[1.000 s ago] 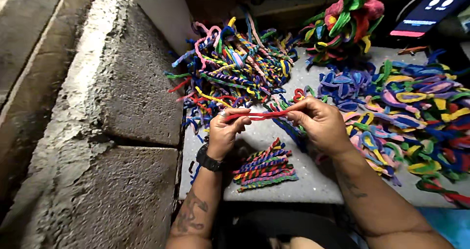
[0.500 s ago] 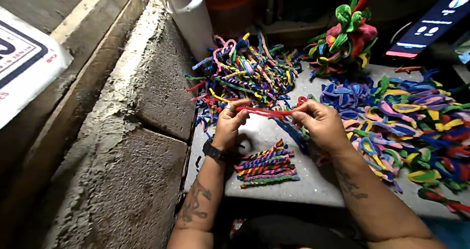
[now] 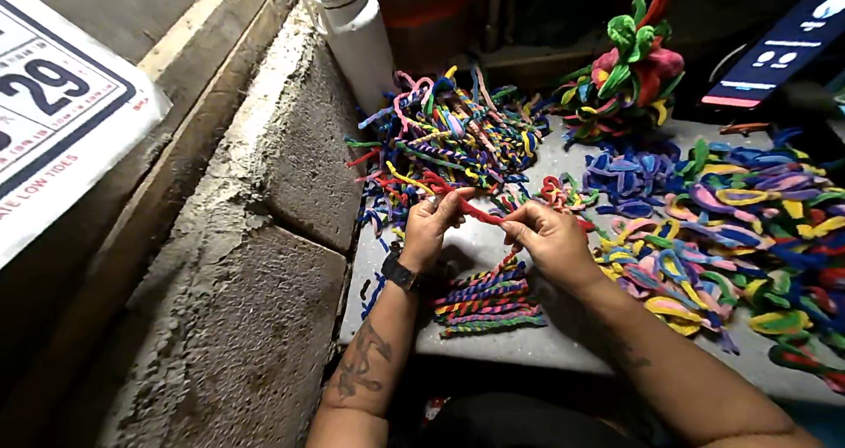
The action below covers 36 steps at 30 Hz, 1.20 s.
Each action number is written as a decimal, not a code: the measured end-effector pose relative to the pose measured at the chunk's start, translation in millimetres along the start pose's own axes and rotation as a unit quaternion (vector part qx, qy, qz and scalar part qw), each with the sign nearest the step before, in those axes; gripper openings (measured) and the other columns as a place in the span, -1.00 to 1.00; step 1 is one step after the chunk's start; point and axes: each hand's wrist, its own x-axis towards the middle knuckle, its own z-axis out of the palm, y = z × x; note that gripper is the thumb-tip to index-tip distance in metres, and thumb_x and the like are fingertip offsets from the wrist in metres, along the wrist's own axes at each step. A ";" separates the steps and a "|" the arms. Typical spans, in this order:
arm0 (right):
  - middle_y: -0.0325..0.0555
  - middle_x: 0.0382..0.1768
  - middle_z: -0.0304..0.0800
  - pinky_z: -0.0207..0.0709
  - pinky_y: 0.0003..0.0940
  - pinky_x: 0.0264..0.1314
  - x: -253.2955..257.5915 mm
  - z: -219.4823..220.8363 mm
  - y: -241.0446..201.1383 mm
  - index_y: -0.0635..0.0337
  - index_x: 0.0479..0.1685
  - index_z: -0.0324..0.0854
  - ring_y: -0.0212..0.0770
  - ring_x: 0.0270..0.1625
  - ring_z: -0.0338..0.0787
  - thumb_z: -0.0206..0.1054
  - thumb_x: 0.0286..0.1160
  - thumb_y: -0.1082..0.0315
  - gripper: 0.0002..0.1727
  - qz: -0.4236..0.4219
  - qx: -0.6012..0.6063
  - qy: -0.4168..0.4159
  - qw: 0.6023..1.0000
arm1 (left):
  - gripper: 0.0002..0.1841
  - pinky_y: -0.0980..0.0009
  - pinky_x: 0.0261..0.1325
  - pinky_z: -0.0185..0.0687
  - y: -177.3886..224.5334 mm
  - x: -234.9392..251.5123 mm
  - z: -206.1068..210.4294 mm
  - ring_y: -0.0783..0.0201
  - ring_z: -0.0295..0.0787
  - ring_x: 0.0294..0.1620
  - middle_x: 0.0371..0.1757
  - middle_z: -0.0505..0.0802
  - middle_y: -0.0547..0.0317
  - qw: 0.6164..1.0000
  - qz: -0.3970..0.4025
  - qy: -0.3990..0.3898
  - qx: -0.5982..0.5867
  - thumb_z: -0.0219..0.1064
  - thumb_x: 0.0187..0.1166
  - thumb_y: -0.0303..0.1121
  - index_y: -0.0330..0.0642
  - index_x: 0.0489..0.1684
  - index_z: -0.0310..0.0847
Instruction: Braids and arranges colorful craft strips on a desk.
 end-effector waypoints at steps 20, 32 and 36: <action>-0.27 -0.47 0.73 0.62 -0.58 -0.29 3.9 -10.0 -3.3 0.25 -0.19 0.64 -0.52 -0.46 0.70 0.28 0.68 0.40 -0.89 0.030 0.004 -0.030 0.999 | -0.78 0.55 -0.11 0.73 -2.2 5.7 -12.3 0.53 0.76 -0.31 -0.31 0.83 0.44 0.984 0.000 0.050 -0.171 0.14 0.77 -0.40 0.18 -0.20 0.67; -0.21 -0.42 0.77 0.68 -0.52 -0.23 8.0 -20.1 -5.8 0.26 -0.17 0.64 -0.45 -0.40 0.76 0.30 0.68 0.42 -0.90 0.057 0.011 -0.075 0.996 | -0.79 0.45 -0.01 0.81 7.4 4.6 -12.0 0.41 0.87 -0.07 0.06 0.90 0.31 0.995 0.030 0.063 -0.067 0.14 0.74 -0.50 0.09 -0.17 0.63; -0.19 -0.37 0.79 0.68 -0.50 -0.16 8.0 -20.5 -8.4 0.27 -0.12 0.66 -0.44 -0.34 0.77 0.28 0.70 0.42 -0.90 0.069 -0.016 -0.084 0.994 | -0.79 0.51 -0.02 0.78 4.5 5.1 -14.4 0.49 0.83 -0.16 -0.13 0.89 0.39 0.994 0.057 0.066 -0.068 0.25 0.68 -0.51 0.11 -0.25 0.68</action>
